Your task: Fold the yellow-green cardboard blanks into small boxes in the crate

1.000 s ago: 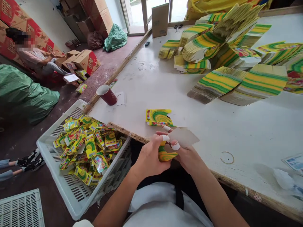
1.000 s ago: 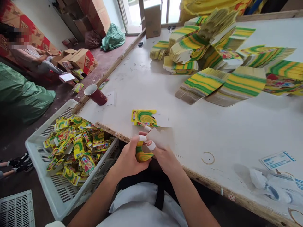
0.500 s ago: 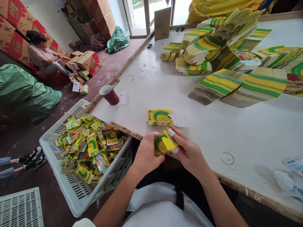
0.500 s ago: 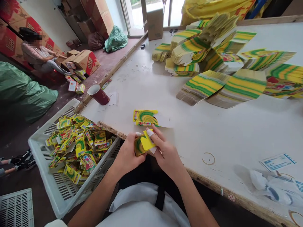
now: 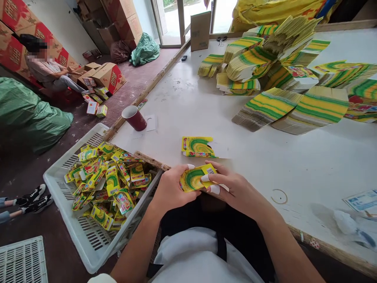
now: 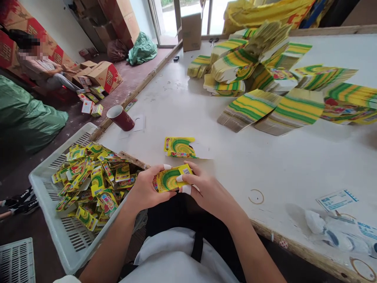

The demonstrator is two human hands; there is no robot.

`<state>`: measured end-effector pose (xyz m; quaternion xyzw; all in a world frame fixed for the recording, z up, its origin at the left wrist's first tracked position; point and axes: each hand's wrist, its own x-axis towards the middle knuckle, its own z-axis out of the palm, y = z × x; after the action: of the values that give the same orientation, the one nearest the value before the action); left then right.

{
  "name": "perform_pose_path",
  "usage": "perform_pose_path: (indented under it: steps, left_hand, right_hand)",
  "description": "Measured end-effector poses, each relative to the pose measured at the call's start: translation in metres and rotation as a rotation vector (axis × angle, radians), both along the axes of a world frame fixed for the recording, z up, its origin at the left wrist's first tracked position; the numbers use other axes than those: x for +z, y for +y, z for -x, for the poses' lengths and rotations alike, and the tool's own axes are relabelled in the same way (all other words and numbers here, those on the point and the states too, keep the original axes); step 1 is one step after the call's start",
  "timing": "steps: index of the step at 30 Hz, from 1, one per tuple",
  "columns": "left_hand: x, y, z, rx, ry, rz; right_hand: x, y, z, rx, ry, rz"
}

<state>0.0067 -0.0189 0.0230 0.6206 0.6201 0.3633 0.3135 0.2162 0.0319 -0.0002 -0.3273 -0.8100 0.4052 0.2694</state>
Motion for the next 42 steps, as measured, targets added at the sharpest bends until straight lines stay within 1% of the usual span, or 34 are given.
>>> perform_pose_path:
  steps: [3,5,8,12,16,20,23,29,30,32,35,37,40,42]
  left_hand:
    - [-0.003,0.000,-0.001,0.041,-0.037,-0.002]
    - [-0.005,0.001,0.001,0.038,-0.035,-0.014]
    - [-0.006,0.002,0.006,-0.015,0.003,0.012]
    - [-0.002,0.003,0.005,-0.059,0.040,0.064]
    - [0.002,0.003,0.001,-0.084,0.060,0.033]
    - [0.002,0.004,0.002,-0.086,0.116,0.009]
    - [0.004,0.004,0.002,-0.091,0.163,0.019]
    - [0.013,0.001,-0.002,-0.143,0.234,0.087]
    - [0.014,0.001,-0.002,-0.145,0.235,0.084]
    - [0.015,0.002,-0.001,-0.156,0.234,0.069]
    - [0.014,0.005,-0.003,-0.185,0.250,0.025]
    - [0.013,0.005,-0.005,-0.176,0.275,0.007]
    - [0.008,0.001,-0.001,-0.106,0.265,0.036]
    - [0.005,-0.005,0.016,-0.025,0.252,0.090]
  right_hand:
    - [-0.007,-0.004,0.009,-0.075,0.046,-0.033]
    - [-0.011,-0.005,0.013,-0.103,0.069,-0.049]
    - [-0.012,-0.004,0.012,-0.050,0.059,-0.026]
    - [-0.007,0.001,0.000,0.031,0.046,0.002]
    - [-0.008,-0.001,-0.003,0.029,0.021,-0.002]
    - [-0.012,-0.006,0.004,-0.008,0.020,-0.025]
    - [-0.011,-0.008,0.006,-0.040,0.027,-0.038]
    - [-0.006,-0.010,-0.004,0.034,0.017,-0.030]
    - [-0.006,-0.012,-0.004,0.023,0.036,-0.019]
    - [-0.009,-0.016,-0.001,-0.055,0.114,0.037]
    - [-0.015,-0.023,0.011,-0.241,0.259,0.218]
    - [-0.019,-0.026,0.021,-0.310,0.318,0.323]
    - [-0.021,-0.026,0.031,-0.288,0.352,0.416]
    - [-0.022,-0.023,0.031,-0.252,0.355,0.439]
